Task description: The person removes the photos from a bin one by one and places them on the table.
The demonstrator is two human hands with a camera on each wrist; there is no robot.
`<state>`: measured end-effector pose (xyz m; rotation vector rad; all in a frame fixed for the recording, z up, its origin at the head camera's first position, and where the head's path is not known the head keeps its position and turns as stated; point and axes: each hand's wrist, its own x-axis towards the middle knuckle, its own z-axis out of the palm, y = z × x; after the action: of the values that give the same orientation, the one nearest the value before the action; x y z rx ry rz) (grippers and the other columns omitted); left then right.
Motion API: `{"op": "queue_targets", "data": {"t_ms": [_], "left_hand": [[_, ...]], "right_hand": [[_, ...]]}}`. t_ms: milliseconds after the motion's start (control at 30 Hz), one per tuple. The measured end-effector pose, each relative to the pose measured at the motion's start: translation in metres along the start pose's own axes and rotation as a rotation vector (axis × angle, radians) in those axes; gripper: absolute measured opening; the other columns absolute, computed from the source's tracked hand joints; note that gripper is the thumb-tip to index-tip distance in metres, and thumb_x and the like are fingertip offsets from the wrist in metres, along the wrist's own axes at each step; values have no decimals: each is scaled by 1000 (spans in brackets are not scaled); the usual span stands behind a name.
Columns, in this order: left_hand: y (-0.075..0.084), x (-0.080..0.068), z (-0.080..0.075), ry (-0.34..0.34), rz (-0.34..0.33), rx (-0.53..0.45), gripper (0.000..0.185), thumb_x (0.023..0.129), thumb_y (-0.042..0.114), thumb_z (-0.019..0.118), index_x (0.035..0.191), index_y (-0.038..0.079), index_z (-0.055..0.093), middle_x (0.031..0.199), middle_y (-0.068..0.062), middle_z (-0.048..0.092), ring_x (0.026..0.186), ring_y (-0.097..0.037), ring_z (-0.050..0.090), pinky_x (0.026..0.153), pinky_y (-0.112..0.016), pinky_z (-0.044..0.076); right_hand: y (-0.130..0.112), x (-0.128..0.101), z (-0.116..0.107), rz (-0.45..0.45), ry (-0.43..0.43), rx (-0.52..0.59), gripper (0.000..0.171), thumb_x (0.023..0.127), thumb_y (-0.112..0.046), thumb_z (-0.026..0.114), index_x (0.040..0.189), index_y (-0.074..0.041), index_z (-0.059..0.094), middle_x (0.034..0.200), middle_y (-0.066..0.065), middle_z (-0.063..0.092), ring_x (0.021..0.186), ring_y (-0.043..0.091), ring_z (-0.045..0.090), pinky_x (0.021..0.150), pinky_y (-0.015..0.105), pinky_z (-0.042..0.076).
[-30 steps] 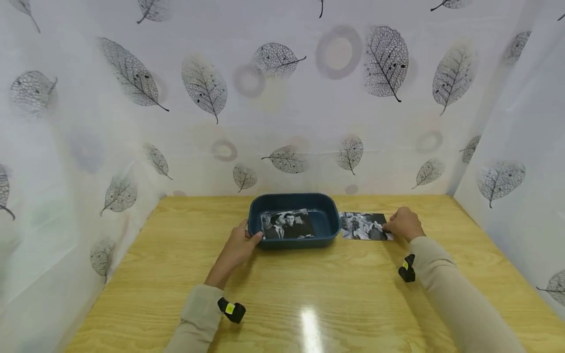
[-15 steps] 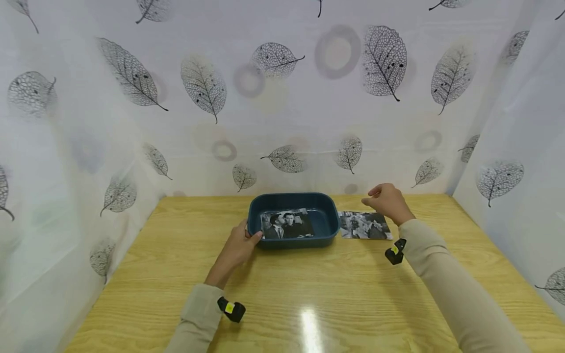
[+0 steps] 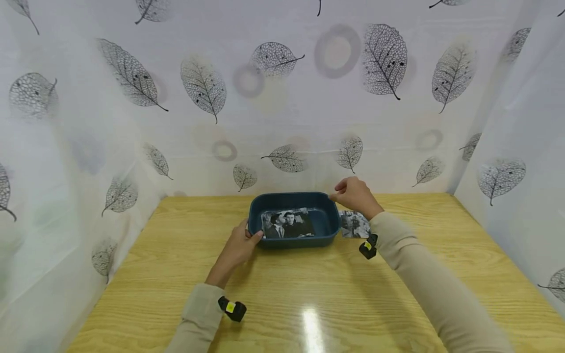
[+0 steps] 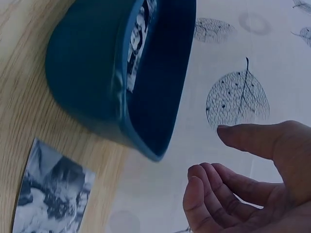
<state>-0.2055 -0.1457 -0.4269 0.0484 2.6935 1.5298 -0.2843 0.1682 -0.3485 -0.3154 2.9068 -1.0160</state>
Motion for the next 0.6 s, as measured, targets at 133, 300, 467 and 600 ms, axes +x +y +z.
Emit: {"op": "queue_targets", "data": {"t_ms": [133,300,467,600], "left_hand": [[0,1,0,2,-5,10,55,103,13,60,151,-4,38,81,-8,51,66,-19,47,61,-33,39],[-1,1,0,-2,-15,1,55,103,13,60,151,-3,38,81,-8,50,65,-19,47,60,-33,39],[0,1,0,0,-20,4,57,103,13,60,152,-4,36,82,-8,51,68,-19,47,62,-33,39],[1,0,0,-2,-22,4,58,103,13,60,153,-5,35,84,-9,52,71,-20,48,63,-33,39]], "right_hand": [[-8,6,14,-28,-48,-9,46,96,-23,71,125,12,62,119,28,64,104,39,65,88,51,52],[-15,13,34,-43,-118,-19,51,95,-24,72,127,13,60,120,28,64,101,37,66,89,50,53],[-18,22,55,-18,-160,-80,38,92,-27,76,101,8,65,89,15,62,72,21,57,72,40,52],[-22,25,68,23,-196,-144,39,91,-30,77,84,1,54,72,6,42,62,18,38,63,38,39]]}}
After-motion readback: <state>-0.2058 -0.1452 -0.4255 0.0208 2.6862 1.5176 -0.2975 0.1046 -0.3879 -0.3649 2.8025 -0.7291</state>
